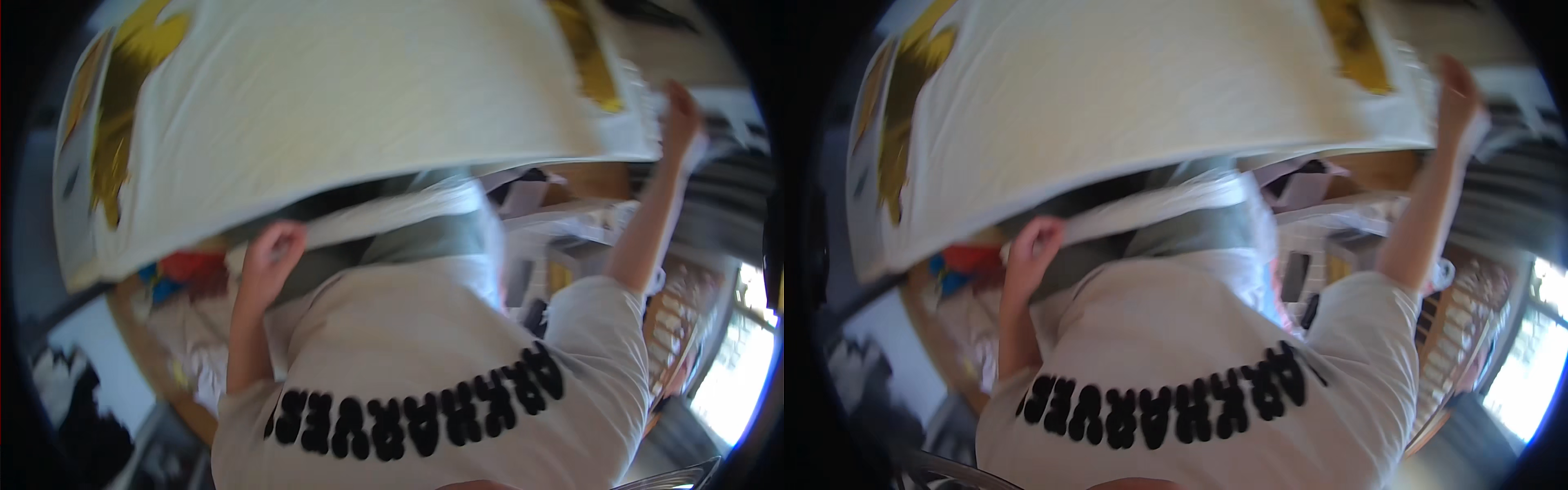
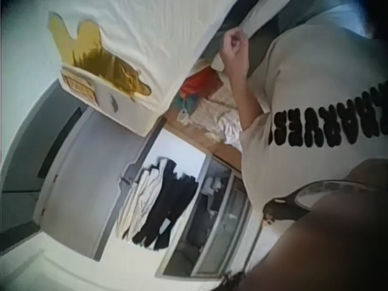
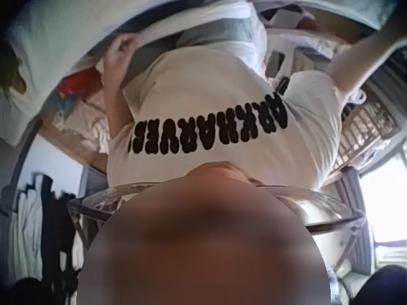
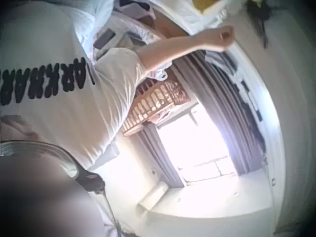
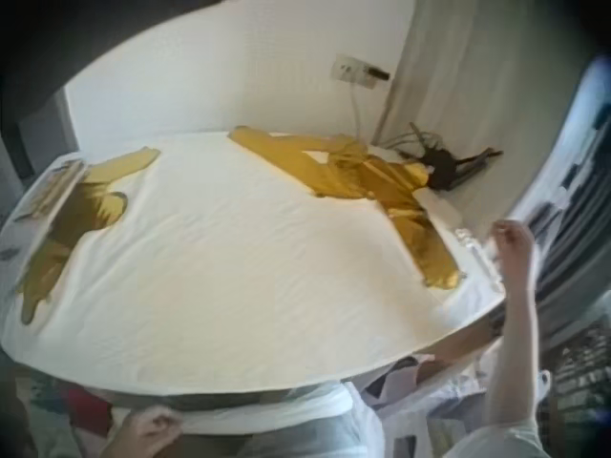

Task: Attaching plastic fasteners and elastic bands to gold foil balloons for preparation.

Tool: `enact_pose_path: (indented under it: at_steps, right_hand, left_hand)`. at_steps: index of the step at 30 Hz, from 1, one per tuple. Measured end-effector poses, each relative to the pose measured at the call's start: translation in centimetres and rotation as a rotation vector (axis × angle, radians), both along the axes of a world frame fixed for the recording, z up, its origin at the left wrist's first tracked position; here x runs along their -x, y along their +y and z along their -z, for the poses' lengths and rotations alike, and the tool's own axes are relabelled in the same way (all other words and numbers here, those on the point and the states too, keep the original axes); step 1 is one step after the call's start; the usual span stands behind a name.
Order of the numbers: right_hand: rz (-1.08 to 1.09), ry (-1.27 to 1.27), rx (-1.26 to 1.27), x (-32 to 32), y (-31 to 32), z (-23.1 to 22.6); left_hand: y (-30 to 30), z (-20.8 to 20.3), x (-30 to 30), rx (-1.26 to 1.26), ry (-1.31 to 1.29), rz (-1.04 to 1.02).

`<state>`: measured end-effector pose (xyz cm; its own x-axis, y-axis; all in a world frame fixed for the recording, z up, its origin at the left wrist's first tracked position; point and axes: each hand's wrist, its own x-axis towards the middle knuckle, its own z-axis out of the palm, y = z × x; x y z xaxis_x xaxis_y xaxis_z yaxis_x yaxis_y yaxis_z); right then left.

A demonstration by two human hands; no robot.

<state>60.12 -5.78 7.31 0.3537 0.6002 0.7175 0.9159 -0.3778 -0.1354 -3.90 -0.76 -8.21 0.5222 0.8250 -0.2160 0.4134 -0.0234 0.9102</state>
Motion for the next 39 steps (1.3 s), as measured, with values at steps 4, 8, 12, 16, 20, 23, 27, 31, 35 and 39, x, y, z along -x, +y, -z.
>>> enact_pose_path:
  at_steps: [4,8,12,16,20,23,27,31,35,39]
  right_hand:
    - [-0.409,0.034,-0.307,14.8,-5.1,1.5]
    - [-1.063,0.159,-0.023,25.0,-6.6,5.7]
    - [-1.117,0.369,0.149,32.5,-3.6,10.4]
    - [-1.136,0.485,0.161,34.5,-2.8,11.9]
    - [-1.132,0.518,0.166,34.8,-2.4,11.7]
    - [-1.131,0.529,0.164,34.7,-2.5,11.5]
    - [-1.103,0.539,0.187,34.8,-2.7,11.5]
    - [-1.087,0.555,0.188,35.0,-2.9,11.7]
    - [-1.079,0.554,0.220,35.2,-2.9,11.8]
    - [-1.047,0.595,0.383,35.8,-2.5,11.9]
  left_hand:
    - [2.8,1.7,1.9,-0.230,0.131,-0.169]
    - [3.8,1.4,2.3,-0.364,0.267,-0.080]
    - [2.9,0.4,1.3,-0.208,0.280,0.025]
    - [2.5,0.7,0.6,-0.427,0.315,0.157]
    - [2.1,1.8,1.0,-0.445,0.333,0.156]
    - [1.9,2.4,1.0,-0.523,0.325,0.136]
    - [1.5,2.7,0.5,-0.541,0.336,0.139]
    - [1.3,2.9,0.2,-0.567,0.337,0.147]
    - [1.3,3.2,0.2,-0.558,0.322,0.134]
    - [1.3,3.3,0.2,-0.524,0.262,0.076]
